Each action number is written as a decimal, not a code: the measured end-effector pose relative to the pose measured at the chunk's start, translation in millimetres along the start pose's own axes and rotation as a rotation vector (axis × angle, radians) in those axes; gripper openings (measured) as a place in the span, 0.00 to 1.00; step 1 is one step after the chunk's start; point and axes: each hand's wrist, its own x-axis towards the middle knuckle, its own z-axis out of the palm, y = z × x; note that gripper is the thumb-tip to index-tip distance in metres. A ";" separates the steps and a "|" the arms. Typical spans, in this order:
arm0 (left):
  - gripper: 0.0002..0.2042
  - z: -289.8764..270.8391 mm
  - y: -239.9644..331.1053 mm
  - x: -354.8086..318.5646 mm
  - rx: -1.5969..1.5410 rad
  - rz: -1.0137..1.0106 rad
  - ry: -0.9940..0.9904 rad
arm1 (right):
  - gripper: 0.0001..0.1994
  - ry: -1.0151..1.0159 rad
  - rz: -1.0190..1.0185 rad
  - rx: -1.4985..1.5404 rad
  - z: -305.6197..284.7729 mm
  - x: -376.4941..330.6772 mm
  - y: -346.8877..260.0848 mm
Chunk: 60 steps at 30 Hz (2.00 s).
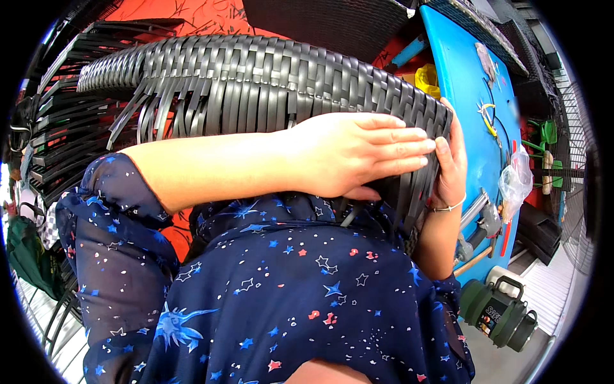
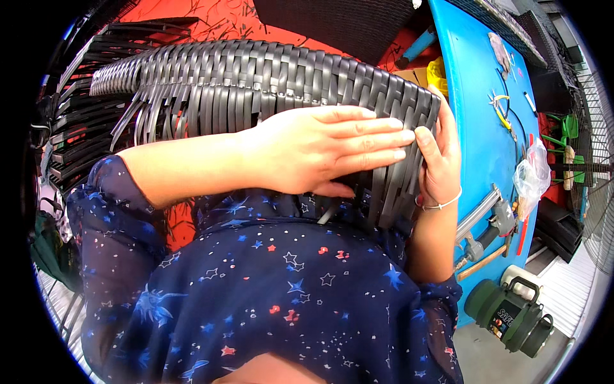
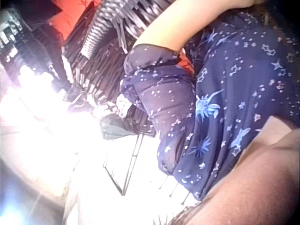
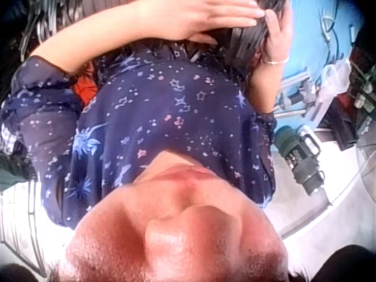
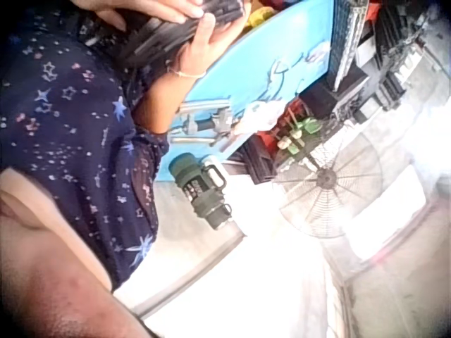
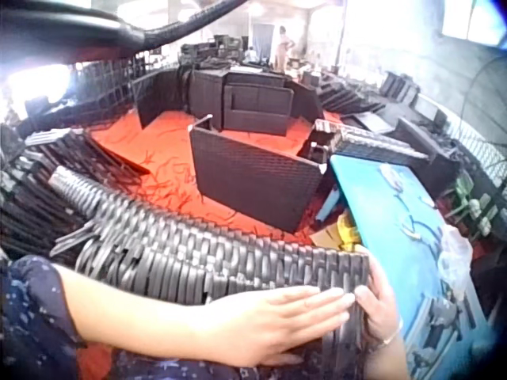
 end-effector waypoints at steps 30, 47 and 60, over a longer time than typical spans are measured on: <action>0.33 5.3 0.4 7.2 0.124 0.054 -0.076 | 0.33 0.082 -0.225 -0.013 13.1 -22.4 39.5; 0.33 5.0 10.8 10.9 0.235 0.001 -0.081 | 0.31 0.156 -0.397 -0.482 19.6 -40.7 44.8; 0.34 11.7 0.5 1.1 0.164 0.026 -0.067 | 0.22 0.097 -0.659 -0.813 17.8 -36.2 -8.2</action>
